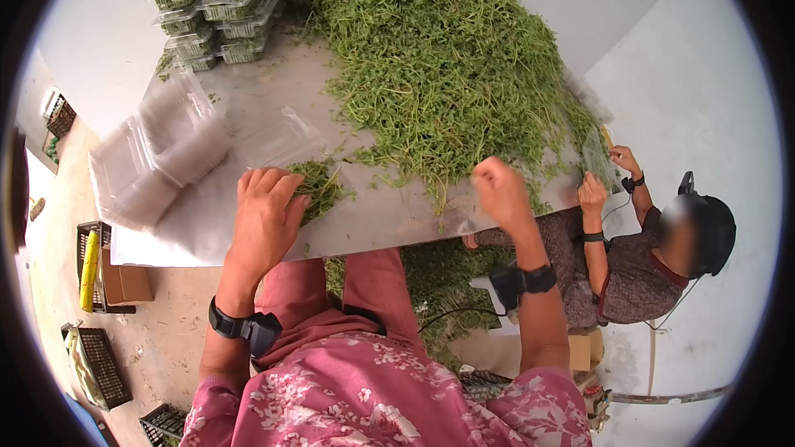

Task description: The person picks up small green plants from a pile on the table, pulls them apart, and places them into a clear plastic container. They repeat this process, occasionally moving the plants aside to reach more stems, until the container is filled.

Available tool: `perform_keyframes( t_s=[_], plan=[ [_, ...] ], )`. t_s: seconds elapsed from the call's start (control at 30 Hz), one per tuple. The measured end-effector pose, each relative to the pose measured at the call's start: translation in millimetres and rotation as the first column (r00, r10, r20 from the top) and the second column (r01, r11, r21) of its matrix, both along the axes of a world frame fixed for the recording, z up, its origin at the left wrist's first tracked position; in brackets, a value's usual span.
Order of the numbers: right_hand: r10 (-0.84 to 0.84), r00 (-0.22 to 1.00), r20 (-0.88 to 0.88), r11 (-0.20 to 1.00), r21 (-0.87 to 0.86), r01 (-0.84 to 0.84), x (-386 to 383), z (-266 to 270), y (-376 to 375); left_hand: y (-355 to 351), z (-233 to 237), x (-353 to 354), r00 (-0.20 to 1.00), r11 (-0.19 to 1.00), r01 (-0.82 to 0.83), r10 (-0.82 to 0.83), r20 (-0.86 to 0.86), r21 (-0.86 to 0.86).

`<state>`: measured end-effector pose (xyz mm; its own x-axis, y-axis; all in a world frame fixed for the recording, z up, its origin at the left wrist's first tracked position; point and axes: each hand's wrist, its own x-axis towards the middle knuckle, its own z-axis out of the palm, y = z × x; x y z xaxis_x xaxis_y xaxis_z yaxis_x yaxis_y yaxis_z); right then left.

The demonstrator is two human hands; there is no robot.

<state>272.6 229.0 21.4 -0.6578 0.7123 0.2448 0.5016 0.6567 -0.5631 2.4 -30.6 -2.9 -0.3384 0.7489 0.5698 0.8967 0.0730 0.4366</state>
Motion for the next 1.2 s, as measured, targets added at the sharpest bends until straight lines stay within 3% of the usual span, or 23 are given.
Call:
perform_keyframes(
  t_s=[0.07,0.17,0.27,0.37,0.47,0.57,0.67,0.83,1.07,1.2],
  plan=[
    [-0.173,0.98,-0.095,0.983,-0.074,0.166,6,-12,38,-3,-3,4,1.0,0.997,0.022,-0.021,0.012,-0.07],
    [-0.296,0.945,-0.142,0.954,-0.081,0.287,2,-25,70,-8,-7,10,0.999,0.975,0.044,-0.044,0.002,-0.217],
    [-0.375,0.925,-0.062,0.918,-0.165,0.361,-15,-34,82,-9,-13,14,0.998,0.966,0.028,-0.043,-0.054,-0.258],
    [-0.388,0.91,0.145,0.908,-0.112,0.404,-27,-37,80,-9,-14,18,0.996,0.972,0.024,-0.044,-0.079,-0.236],
    [-0.276,0.961,0.031,0.96,0.052,0.274,-14,-69,98,-9,-16,18,0.995,0.977,0.019,-0.039,-0.09,-0.213],
    [-0.343,0.936,-0.079,0.928,-0.186,0.324,-11,-53,82,-9,-17,18,0.995,0.979,0.016,-0.036,-0.093,-0.205],
    [-0.337,0.922,-0.189,0.913,-0.303,0.272,-4,-37,77,-9,-16,18,0.995,0.976,0.02,-0.041,-0.091,-0.219],
    [-0.202,0.922,-0.329,0.949,-0.297,0.102,-16,-3,52,-10,-11,18,0.995,0.972,0.033,-0.055,-0.088,-0.235],
    [0.137,0.955,-0.262,0.969,-0.167,-0.184,-77,33,-13,-19,-6,10,0.993,0.995,-0.018,0.029,-0.11,0.102],
    [0.418,0.895,-0.159,0.907,0.137,-0.399,-122,44,-65,-33,-2,-3,0.982,0.948,-0.189,0.179,0.061,0.256]
  ],
)
